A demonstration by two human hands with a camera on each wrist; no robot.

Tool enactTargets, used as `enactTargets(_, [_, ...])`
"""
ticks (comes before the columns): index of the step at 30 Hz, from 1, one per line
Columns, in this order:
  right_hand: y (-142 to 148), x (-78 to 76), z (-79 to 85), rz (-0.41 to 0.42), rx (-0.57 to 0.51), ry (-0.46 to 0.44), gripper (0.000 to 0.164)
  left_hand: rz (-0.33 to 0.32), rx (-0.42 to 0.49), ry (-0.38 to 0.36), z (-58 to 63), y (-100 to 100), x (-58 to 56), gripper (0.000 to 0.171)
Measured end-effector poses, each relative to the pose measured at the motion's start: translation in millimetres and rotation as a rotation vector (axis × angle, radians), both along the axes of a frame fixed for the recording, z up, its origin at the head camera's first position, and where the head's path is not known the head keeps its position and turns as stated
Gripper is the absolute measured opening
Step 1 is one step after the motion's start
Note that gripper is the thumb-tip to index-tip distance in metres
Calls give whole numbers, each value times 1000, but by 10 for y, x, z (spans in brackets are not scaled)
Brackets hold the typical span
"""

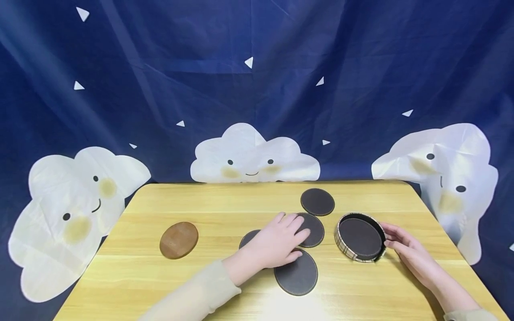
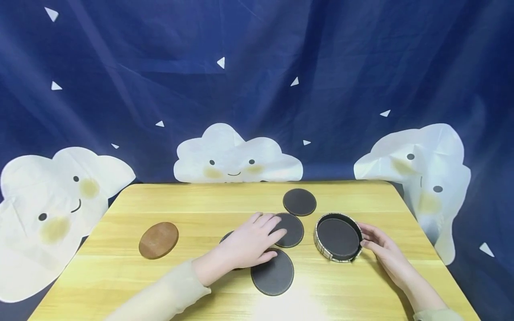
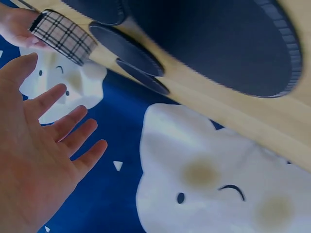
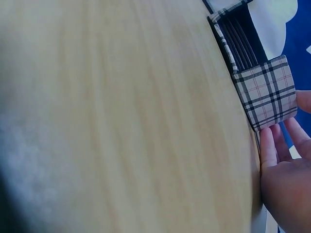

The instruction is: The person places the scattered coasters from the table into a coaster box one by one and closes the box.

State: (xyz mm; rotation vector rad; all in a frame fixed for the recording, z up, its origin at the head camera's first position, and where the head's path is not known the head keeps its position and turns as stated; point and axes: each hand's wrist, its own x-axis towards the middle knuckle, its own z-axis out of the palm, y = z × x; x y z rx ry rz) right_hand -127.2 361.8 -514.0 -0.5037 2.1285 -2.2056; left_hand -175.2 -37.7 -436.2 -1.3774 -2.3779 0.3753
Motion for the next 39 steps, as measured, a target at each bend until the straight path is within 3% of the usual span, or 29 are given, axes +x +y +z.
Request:
enactTargets(12, [2,-2,-3,14,-6,13,57,102,-27,-133,-101,-395,2,60])
enactTargets(20, [-4,4,-2,7,-1,12,57,144,29,-209,-280,-563,36,62])
enactTargets(28, [-11,0,9,-3,-1,10,56,176,42,-286,-411,-686,19,67])
enactTargets(39, [-11,5,12,5,-8,15,56,228,27,-378,-471,-727,7,72])
